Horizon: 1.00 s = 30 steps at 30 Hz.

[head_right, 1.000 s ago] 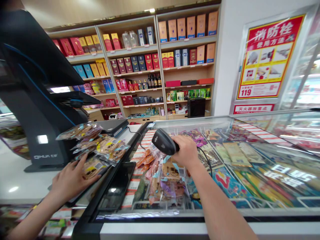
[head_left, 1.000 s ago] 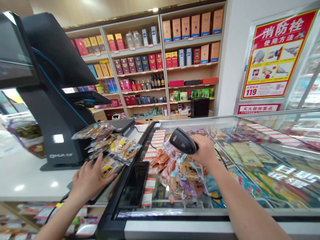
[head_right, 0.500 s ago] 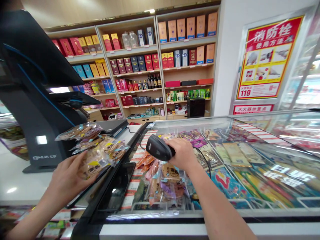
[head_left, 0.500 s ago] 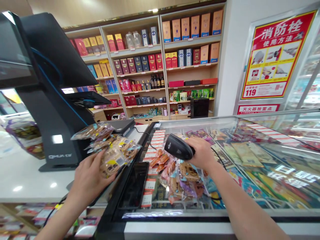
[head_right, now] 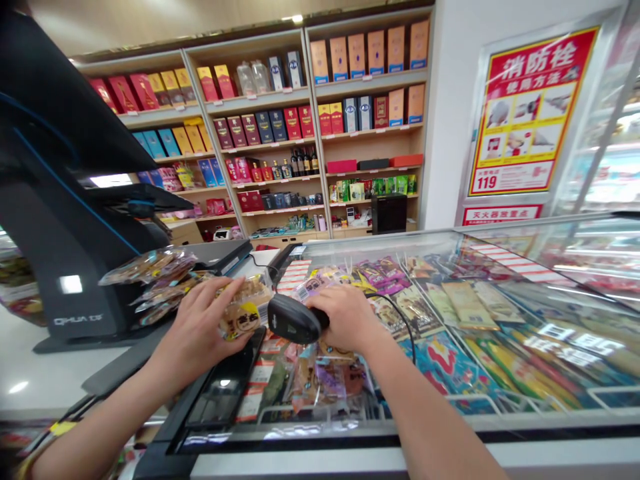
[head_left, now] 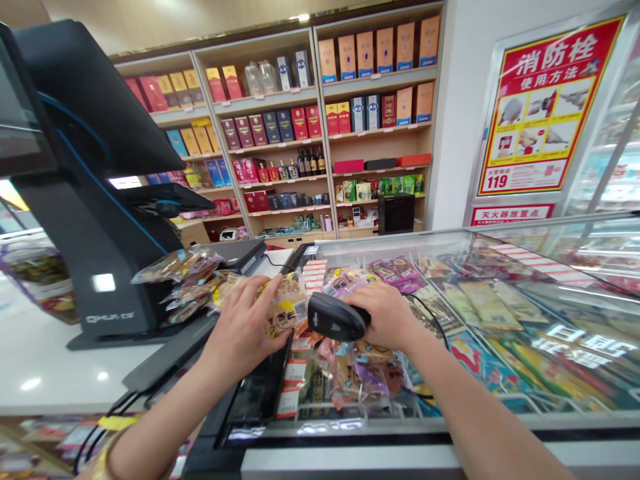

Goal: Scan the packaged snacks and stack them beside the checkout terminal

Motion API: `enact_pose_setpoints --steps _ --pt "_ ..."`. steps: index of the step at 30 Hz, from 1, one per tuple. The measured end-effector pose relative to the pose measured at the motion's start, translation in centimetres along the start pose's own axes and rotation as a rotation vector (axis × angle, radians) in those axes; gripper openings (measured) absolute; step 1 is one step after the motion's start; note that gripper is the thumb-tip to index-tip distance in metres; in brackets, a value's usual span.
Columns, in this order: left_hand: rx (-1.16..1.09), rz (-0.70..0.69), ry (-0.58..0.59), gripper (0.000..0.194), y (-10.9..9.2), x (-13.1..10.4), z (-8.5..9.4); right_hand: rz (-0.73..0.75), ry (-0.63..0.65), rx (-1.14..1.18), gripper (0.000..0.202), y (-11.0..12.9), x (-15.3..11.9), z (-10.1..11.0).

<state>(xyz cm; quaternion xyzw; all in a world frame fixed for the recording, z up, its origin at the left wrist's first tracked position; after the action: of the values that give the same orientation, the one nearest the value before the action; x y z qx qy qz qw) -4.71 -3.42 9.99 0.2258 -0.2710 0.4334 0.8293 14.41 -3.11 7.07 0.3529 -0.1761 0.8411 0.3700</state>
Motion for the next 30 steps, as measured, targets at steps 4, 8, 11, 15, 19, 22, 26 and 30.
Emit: enact_pose_setpoints --steps 4,8,11,15,19,22,26,30 --pt "0.002 -0.014 -0.007 0.074 -0.2 0.0 0.1 -0.003 0.026 -0.029 0.024 0.1 0.2 0.0" --pt "-0.083 0.03 -0.012 0.072 0.1 0.0 0.4 -0.023 -0.076 -0.011 0.021 -0.5 0.0 0.8" --pt "-0.261 0.078 -0.016 0.074 -0.2 0.0 -0.2 -0.103 -0.281 -0.04 0.024 -2.1 -0.7 2.5" --pt "-0.503 0.138 0.037 0.08 -2.0 0.8 -3.0 -0.25 -0.473 -0.089 0.016 -4.7 -2.2 4.1" --pt "-0.671 0.136 0.091 0.085 -5.0 2.8 -6.3 -0.309 -0.533 -0.104 0.011 -5.9 -3.0 4.5" --pt "-0.757 0.105 0.107 0.086 -7.0 4.1 -8.2 -0.317 -0.535 -0.116 0.009 -6.2 -3.1 4.5" --pt "-0.808 0.112 0.108 0.082 -7.5 3.9 -9.3 -0.294 -0.513 -0.134 0.013 -6.1 -3.1 4.2" --pt "-0.755 0.144 0.068 0.071 -5.6 1.9 -8.5 -0.275 -0.493 -0.149 0.02 -6.0 -3.0 3.8"
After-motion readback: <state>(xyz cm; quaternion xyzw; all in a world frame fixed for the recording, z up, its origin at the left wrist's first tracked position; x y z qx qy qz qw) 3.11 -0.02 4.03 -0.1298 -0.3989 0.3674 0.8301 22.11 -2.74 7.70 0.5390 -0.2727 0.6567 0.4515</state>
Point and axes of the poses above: each hand's wrist, its own x-axis towards the middle knuckle, its own z-axis out of the back of the hand, y = z × x, the point moved 9 cm from there along x, towards the middle knuckle, and after that the axes turned 7 degrees about -x, right-handed, at the moved point
